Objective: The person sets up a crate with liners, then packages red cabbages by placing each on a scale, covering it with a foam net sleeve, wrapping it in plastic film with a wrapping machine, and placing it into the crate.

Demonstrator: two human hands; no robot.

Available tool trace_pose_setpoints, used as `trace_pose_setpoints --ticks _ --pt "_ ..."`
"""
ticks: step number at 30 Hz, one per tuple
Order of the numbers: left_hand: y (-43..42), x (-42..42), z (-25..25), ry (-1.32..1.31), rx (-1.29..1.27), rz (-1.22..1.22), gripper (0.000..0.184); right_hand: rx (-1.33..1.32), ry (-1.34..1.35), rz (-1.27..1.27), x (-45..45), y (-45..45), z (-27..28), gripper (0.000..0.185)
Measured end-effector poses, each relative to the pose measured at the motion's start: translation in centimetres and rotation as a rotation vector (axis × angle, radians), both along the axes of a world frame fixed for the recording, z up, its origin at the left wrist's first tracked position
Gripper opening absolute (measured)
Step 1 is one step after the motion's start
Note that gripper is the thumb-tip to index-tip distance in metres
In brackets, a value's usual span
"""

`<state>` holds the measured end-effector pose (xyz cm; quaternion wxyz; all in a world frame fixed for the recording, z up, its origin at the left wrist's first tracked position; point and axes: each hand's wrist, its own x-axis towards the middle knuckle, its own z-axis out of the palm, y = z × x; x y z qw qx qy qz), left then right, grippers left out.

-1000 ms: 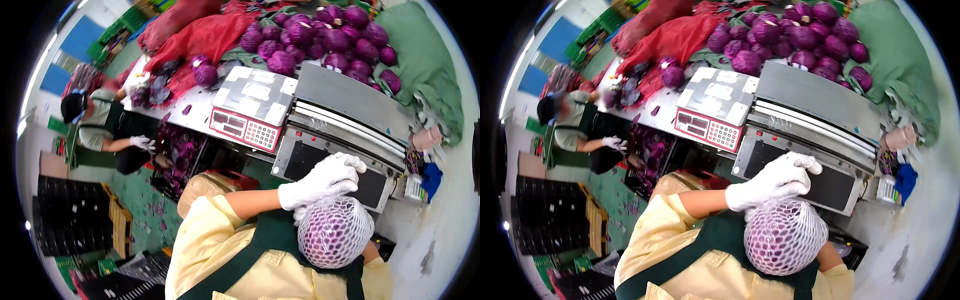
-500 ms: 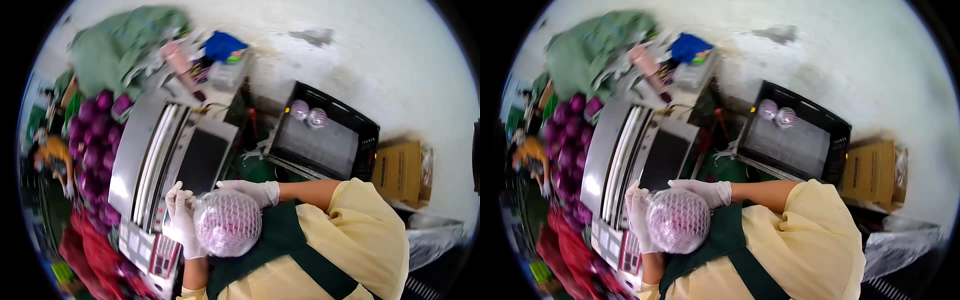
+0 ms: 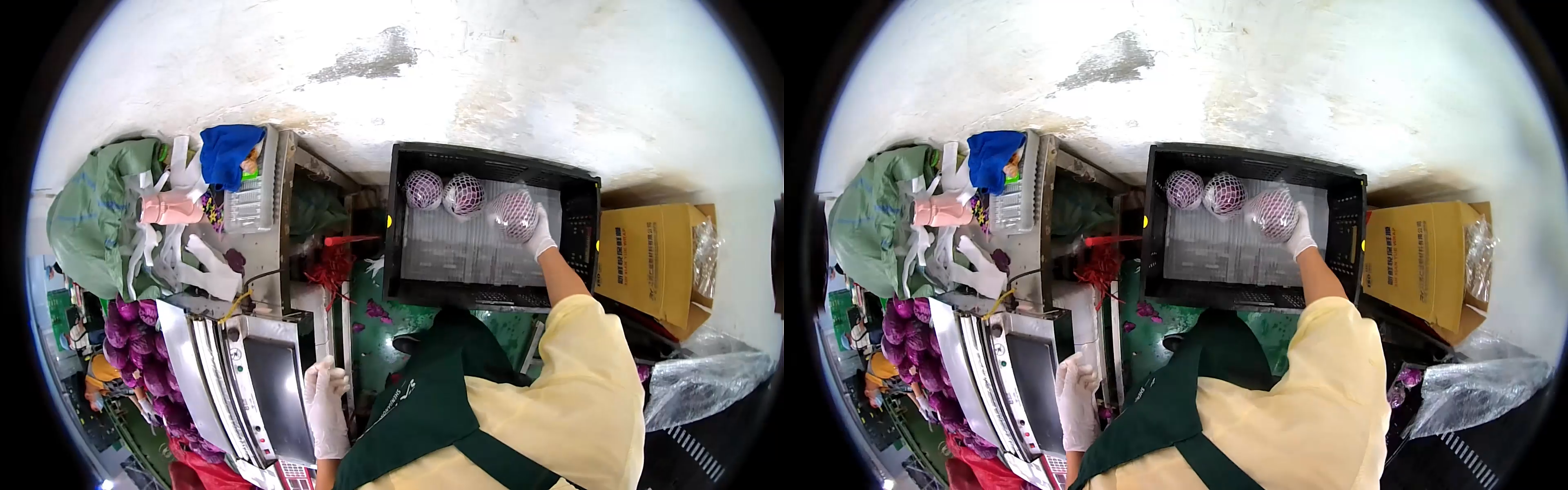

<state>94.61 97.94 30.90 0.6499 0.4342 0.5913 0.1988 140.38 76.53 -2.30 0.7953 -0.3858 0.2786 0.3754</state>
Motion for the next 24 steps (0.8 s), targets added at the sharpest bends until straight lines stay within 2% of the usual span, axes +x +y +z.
trace_pose_setpoints --ticks 1,3,4,6,7,8,9,10,11,13,14,15,16,17,18,20,22,23,24 --pt "0.2 0.1 -0.3 -0.006 -0.016 -0.006 0.026 -0.001 0.016 0.008 0.8 0.5 -1.2 0.074" --pt "0.1 0.8 -0.5 -0.008 -0.046 0.009 0.026 -0.348 -0.016 0.076 1.5 1.7 -2.7 0.085" --pt "0.2 0.9 -0.3 -0.027 -0.074 0.016 0.026 -0.348 -0.004 0.091 1.0 1.8 -2.7 0.085" --pt "-0.3 0.8 0.0 -0.021 -0.079 0.044 0.027 -0.525 -0.043 0.465 0.4 2.0 -2.2 0.085" --pt "-0.2 0.7 0.3 -0.009 -0.071 -0.005 0.027 -0.570 -0.108 0.490 0.2 0.2 -4.8 0.085" --pt "-1.2 0.1 1.0 0.006 -0.040 0.005 0.028 -0.804 -0.252 0.681 0.8 1.0 -6.7 0.072" --pt "-1.8 -0.7 1.8 0.042 -0.009 -0.008 0.030 -1.211 -0.472 0.897 0.6 0.9 -6.7 0.058" --pt "-1.8 -1.7 2.6 0.031 -0.012 -0.006 0.030 -1.528 -0.630 0.957 -0.6 0.9 -4.9 0.046" --pt "-2.9 -3.8 2.6 -0.003 0.052 0.006 0.031 -1.600 -0.811 0.897 -2.2 1.9 -3.1 0.036" --pt "-4.9 -7.1 4.4 -0.026 0.125 0.088 0.030 -1.187 -1.268 0.577 -8.5 5.4 4.2 0.036" --pt "-6.4 -9.6 3.7 -0.044 0.205 0.104 0.029 -0.951 -1.462 0.486 -11.5 7.1 8.1 0.036" --pt "-7.9 -11.7 3.9 -0.092 0.258 0.157 0.029 -0.793 -1.537 0.557 -13.0 8.2 8.0 0.037" --pt "-9.3 -13.7 4.0 -0.055 0.355 0.189 0.028 -0.627 -1.482 0.637 -17.9 10.5 12.9 0.034" --pt "-10.5 -15.4 3.8 -0.158 0.380 0.307 0.028 -0.470 -1.530 0.700 -19.5 11.0 11.9 0.032" --pt "-11.6 -17.6 3.9 -0.130 0.394 0.408 0.027 -0.374 -1.521 0.766 -24.4 12.5 15.4 0.031" --pt "-13.4 -23.4 3.8 -0.113 0.564 0.632 0.027 -0.099 -1.437 0.995 -29.8 15.0 15.4 0.034" --pt "-14.8 -31.1 4.9 0.119 0.735 0.834 0.027 -0.055 -1.090 1.127 -37.3 16.7 19.0 0.044" --pt "-15.2 -36.2 3.1 0.066 0.832 0.990 0.032 -0.171 -0.986 1.213 -41.7 16.5 23.0 0.054" --pt "-15.9 -41.6 1.4 0.311 0.835 1.123 0.031 -0.163 -0.945 1.149 -42.5 17.4 20.0 0.052"
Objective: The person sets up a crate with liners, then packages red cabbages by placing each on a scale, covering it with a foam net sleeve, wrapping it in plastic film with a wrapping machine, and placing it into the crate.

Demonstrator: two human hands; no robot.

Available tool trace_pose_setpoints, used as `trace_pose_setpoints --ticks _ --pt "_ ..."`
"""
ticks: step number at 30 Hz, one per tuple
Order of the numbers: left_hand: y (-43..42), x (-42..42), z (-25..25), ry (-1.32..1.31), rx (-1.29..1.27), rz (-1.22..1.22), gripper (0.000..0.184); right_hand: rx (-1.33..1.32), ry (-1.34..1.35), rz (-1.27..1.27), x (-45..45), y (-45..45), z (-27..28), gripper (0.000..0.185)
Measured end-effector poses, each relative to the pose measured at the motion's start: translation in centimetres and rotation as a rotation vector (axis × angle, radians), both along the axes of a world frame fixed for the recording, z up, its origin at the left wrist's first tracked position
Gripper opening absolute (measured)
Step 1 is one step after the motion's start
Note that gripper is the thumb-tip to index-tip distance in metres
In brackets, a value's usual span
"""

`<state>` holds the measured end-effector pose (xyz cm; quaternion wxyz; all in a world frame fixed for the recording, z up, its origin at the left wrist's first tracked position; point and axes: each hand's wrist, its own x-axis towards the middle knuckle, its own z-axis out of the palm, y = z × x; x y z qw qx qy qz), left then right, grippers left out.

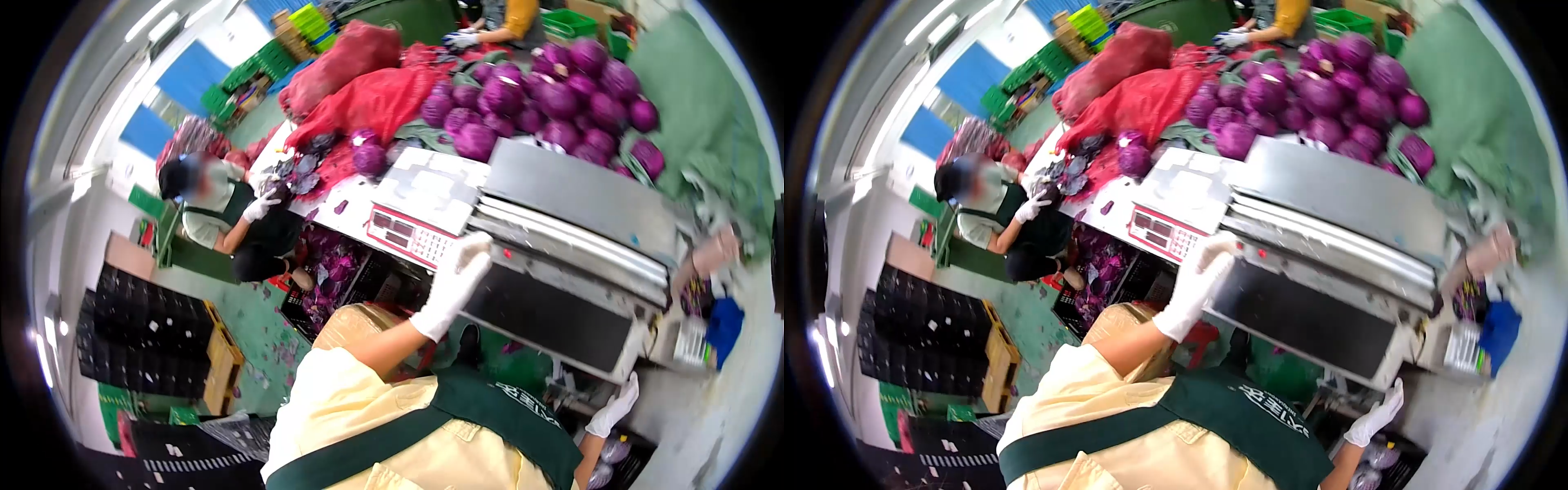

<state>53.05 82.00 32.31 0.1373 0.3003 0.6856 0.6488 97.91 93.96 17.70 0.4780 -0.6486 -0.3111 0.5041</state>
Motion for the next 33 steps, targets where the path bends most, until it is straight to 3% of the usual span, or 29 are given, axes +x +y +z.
trace_pose_setpoints --ticks 2,3,4,5,6,7,8,10,11,14,18,20,23,26,28,31,33 --pt "-0.8 -10.7 -1.0 -0.022 0.071 0.216 0.031 -0.150 0.156 -0.272 -3.9 2.1 0.1 0.054" --pt "-1.0 -16.4 -2.8 -0.032 0.172 0.261 0.039 -0.125 0.220 -0.249 -4.5 2.6 -0.4 0.054" --pt "-1.5 -20.0 -1.3 -0.068 -0.002 0.375 0.053 -0.100 0.284 -0.226 -4.2 3.2 -1.3 0.055" --pt "-1.4 -24.9 -2.1 0.101 -0.087 0.430 0.070 -0.030 0.197 -0.199 -3.5 3.4 -2.9 0.052" --pt "-0.7 -31.0 -6.4 0.314 -0.279 0.678 0.077 0.038 0.109 -0.172 -3.0 3.5 -4.5 0.049" --pt "-0.1 -34.2 -5.4 0.197 -0.374 0.654 0.093 0.019 0.112 -0.171 -3.3 3.7 -4.6 0.049" --pt "1.2 -38.5 -8.1 0.117 -0.407 0.743 0.107 -0.011 0.077 -0.168 -1.2 4.2 -7.1 0.052" --pt "4.0 -42.6 -8.2 -0.042 -0.619 0.819 0.114 -0.055 0.075 -0.184 -2.4 4.0 -6.3 0.056" --pt "5.1 -44.3 -8.8 -0.062 -0.693 0.817 0.120 -0.081 0.119 -0.210 -2.9 3.9 -6.0 0.067" --pt "7.2 -47.3 -9.7 -0.201 -0.822 0.835 0.118 -0.135 0.127 -0.289 -3.9 3.7 -5.9 0.071" --pt "5.2 -52.9 -12.4 -0.055 -0.771 0.728 0.095 -0.212 0.183 -0.312 -5.5 3.4 -4.3 0.073" --pt "2.8 -56.3 -16.4 -0.120 -0.330 0.611 0.081 -0.235 0.221 -0.303 -4.6 3.3 -4.2 0.074" --pt "0.2 -55.7 -16.4 -0.599 0.140 0.305 0.061 -0.254 0.287 -0.274 -3.1 3.2 -4.7 0.075" --pt "1.1 -50.0 -9.1 -1.114 0.368 -0.044 0.074 -0.224 0.407 -0.203 -1.6 4.6 -7.5 0.068" --pt "2.2 -45.4 -5.3 -1.193 0.335 -0.149 0.077 -0.197 0.409 -0.025 2.2 4.7 -10.6 0.065" --pt "5.6 -38.3 -3.0 -1.044 0.194 -0.189 0.074 -0.161 0.330 -0.164 -3.9 4.8 -6.3 0.060" --pt "7.5 -34.1 -1.6 -0.999 0.046 -0.139 0.067 -0.112 0.200 -0.159 -3.7 5.0 -6.9 0.055"
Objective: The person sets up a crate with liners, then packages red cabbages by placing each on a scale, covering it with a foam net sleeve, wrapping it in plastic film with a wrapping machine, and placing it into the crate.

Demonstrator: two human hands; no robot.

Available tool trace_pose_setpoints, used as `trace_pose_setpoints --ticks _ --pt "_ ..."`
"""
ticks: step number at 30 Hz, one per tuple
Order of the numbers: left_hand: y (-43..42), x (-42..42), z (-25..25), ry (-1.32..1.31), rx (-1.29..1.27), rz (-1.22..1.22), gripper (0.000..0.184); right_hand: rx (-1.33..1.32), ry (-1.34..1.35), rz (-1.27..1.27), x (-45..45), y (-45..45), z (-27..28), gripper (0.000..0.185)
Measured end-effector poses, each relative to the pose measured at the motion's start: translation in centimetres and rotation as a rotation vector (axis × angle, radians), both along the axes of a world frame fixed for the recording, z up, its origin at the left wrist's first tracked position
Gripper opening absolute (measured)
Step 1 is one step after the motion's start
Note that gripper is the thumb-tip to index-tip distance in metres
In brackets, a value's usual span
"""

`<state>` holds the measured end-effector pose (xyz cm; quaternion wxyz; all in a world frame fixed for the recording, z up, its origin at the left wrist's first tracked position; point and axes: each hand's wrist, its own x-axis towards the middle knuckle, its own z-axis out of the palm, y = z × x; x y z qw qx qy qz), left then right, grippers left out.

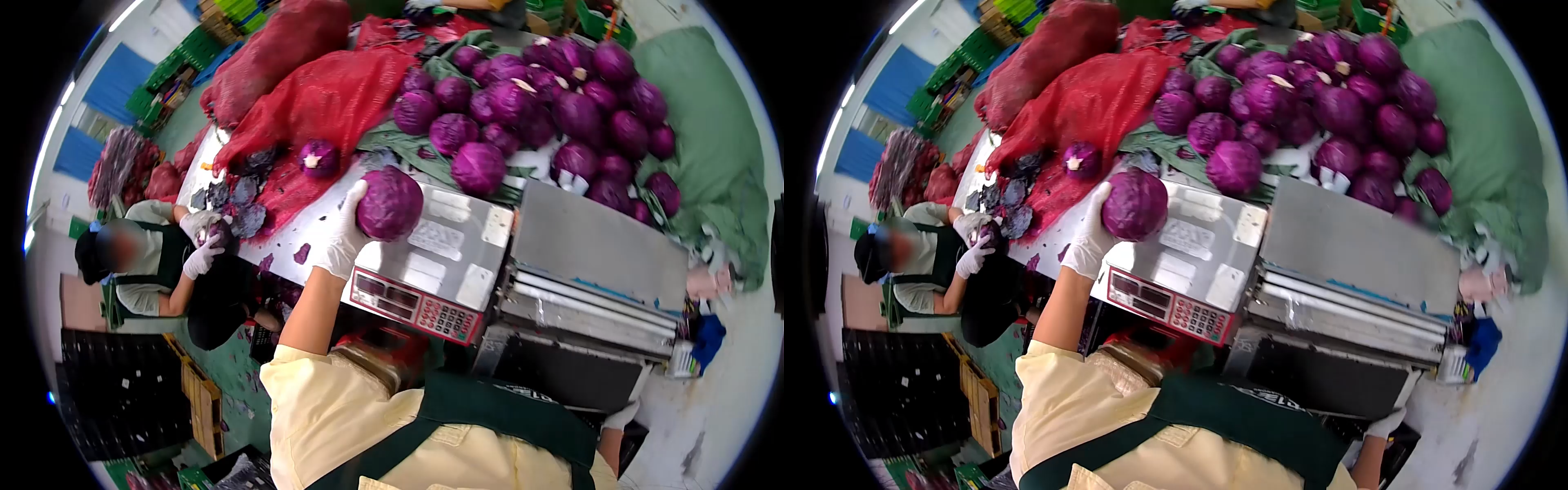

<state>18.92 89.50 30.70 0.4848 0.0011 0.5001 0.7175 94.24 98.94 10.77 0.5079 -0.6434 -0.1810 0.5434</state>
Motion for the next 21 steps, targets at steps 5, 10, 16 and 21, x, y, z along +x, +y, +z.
trace_pose_setpoints --ticks 5,10,16,21 --pt "3.4 3.9 -1.3 0.827 -0.129 -0.267 0.060 -0.059 -0.048 -0.117 -0.1 0.6 0.6 0.052" --pt "7.3 7.8 2.6 1.751 -0.248 -0.257 0.068 0.038 -0.284 0.104 1.5 3.0 2.0 0.031" --pt "10.8 13.8 3.3 1.714 -0.516 -0.351 0.076 0.546 -0.968 0.223 0.5 12.4 12.8 0.013" --pt "9.7 15.2 2.0 1.801 -0.582 -0.066 0.096 0.801 -1.093 0.344 -0.2 25.1 17.1 0.018"
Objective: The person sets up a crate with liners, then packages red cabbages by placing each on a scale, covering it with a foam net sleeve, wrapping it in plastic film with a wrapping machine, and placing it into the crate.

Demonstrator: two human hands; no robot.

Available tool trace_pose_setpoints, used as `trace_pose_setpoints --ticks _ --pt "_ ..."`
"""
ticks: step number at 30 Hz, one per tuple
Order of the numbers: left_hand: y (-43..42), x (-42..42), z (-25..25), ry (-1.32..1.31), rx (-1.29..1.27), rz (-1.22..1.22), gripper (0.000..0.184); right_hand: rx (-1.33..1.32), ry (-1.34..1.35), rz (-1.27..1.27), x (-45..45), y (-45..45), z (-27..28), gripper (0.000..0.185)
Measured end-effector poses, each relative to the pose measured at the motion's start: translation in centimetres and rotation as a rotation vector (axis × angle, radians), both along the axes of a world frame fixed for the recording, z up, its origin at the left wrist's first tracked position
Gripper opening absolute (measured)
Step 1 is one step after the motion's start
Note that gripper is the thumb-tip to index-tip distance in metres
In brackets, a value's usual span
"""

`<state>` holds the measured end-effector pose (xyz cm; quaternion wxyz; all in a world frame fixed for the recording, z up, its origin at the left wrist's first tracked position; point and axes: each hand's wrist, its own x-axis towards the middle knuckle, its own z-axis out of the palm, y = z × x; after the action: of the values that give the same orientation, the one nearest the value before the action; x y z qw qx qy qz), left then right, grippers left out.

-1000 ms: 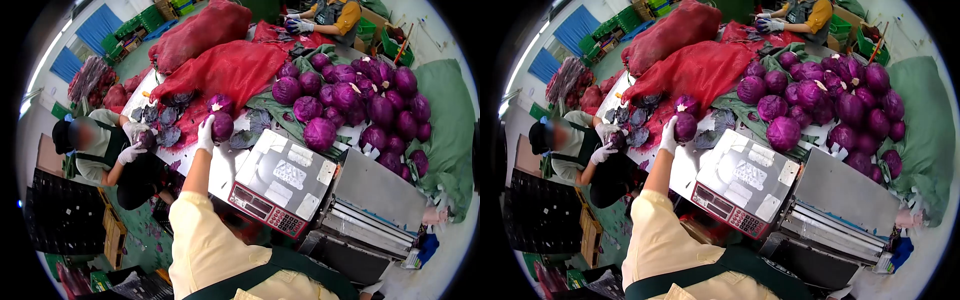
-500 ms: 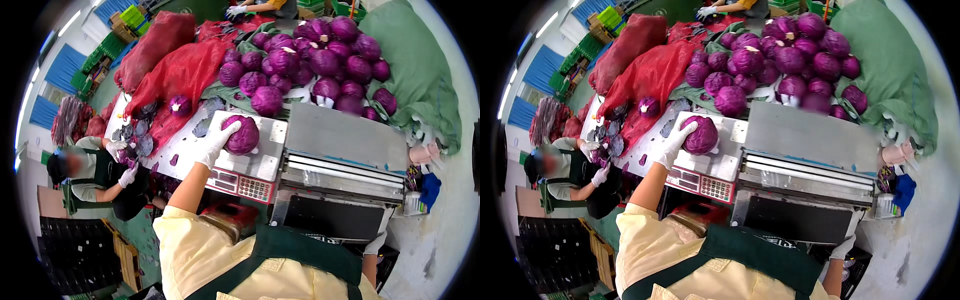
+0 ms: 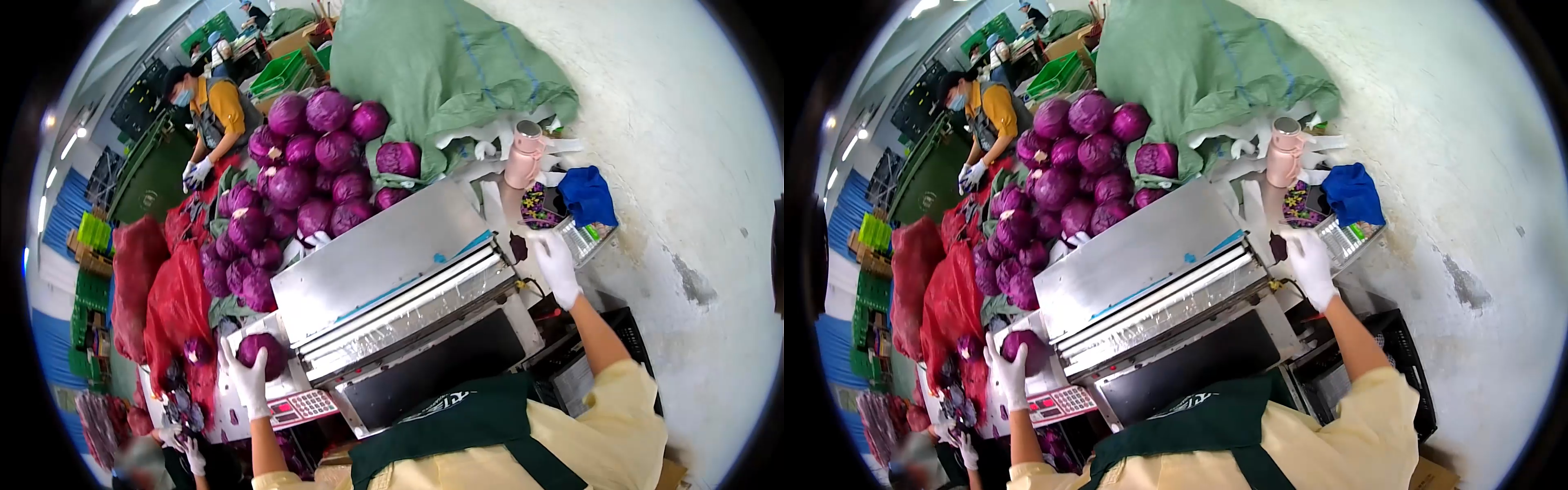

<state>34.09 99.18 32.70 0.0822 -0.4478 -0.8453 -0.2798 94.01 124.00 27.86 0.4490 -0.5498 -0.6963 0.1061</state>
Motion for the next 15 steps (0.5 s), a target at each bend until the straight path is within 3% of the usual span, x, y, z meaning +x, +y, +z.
trace_pose_setpoints --ticks 2,4,6,8,9,12,13,14,15 --pt "-0.9 2.1 0.0 -0.166 0.050 -0.008 0.098 0.102 -0.175 0.011 -1.0 5.3 2.1 0.024" --pt "-2.0 2.4 -0.9 -0.078 -0.026 0.019 0.095 0.323 -0.228 0.042 -3.0 11.4 3.0 0.027" --pt "-2.4 3.0 -0.7 -0.108 -0.028 0.039 0.098 0.250 -0.276 -0.005 -6.6 14.3 6.9 0.026" --pt "-3.3 3.6 -0.3 -0.114 0.025 0.025 0.094 0.288 -0.382 -0.047 -8.5 17.2 6.9 0.025" --pt "-3.5 4.6 0.6 -0.097 0.057 0.051 0.090 0.325 -0.496 -0.107 -9.8 18.6 6.7 0.024" --pt "-5.6 6.6 1.8 -0.078 0.160 0.058 0.074 0.222 -0.500 0.034 -9.9 18.9 7.3 0.015" --pt "-6.0 7.6 2.5 -0.108 0.205 0.100 0.064 0.398 -0.425 0.052 -10.1 17.8 7.1 0.014" --pt "-6.1 7.9 2.6 -0.184 0.339 0.083 0.047 0.347 -0.411 0.094 -10.2 15.7 8.3 0.013" --pt "-6.5 9.0 2.8 -0.286 0.405 0.042 0.039 0.157 -0.167 0.193 -10.4 13.0 9.1 0.011"
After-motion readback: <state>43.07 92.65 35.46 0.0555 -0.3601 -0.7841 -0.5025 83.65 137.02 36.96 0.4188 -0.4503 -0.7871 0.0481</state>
